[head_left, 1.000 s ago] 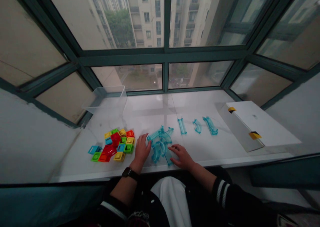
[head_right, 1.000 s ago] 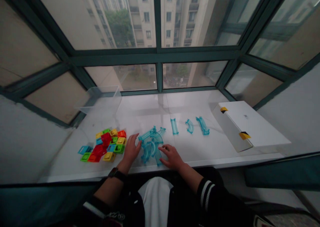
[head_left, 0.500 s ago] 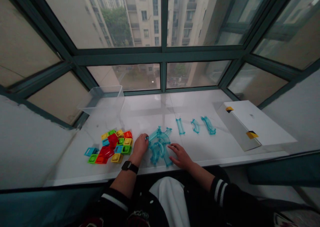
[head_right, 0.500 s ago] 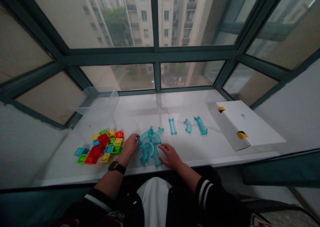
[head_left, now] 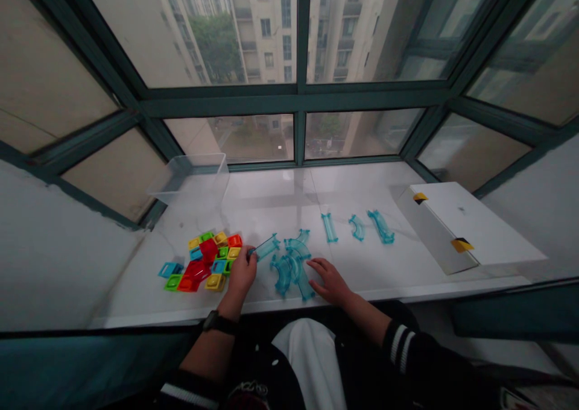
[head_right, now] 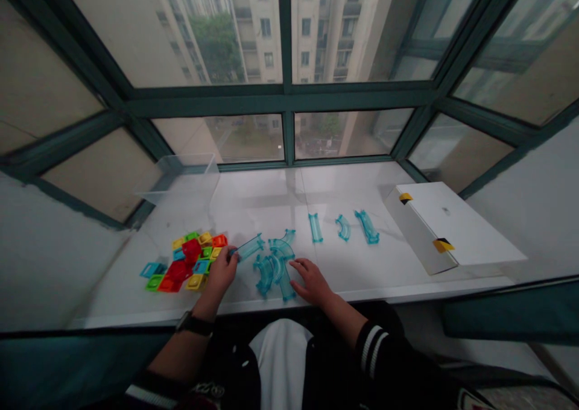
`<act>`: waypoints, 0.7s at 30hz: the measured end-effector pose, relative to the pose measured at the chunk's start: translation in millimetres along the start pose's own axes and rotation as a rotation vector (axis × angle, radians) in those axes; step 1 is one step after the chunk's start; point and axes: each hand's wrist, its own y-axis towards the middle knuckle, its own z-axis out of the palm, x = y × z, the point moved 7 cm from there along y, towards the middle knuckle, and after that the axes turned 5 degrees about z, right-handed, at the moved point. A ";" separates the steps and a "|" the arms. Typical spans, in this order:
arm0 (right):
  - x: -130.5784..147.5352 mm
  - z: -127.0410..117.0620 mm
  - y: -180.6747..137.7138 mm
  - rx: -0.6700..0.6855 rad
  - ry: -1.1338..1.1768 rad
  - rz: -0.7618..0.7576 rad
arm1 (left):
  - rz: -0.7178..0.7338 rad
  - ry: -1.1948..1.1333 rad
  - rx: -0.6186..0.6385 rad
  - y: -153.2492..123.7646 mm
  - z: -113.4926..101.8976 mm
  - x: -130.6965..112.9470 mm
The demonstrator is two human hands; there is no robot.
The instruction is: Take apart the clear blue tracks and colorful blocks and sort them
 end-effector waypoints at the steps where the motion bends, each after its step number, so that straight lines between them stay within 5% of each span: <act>1: -0.1 -0.1 0.0 -0.001 0.001 0.002 | -0.036 -0.077 -0.015 -3.1 -2.3 4.5; 11: -1.6 0.9 0.6 0.002 -0.007 -0.001 | -0.534 -0.889 -0.027 -35.4 12.3 25.7; 21: -0.6 -1.2 0.4 -0.006 0.035 -0.002 | -0.465 -0.996 0.154 -53.7 35.8 -11.7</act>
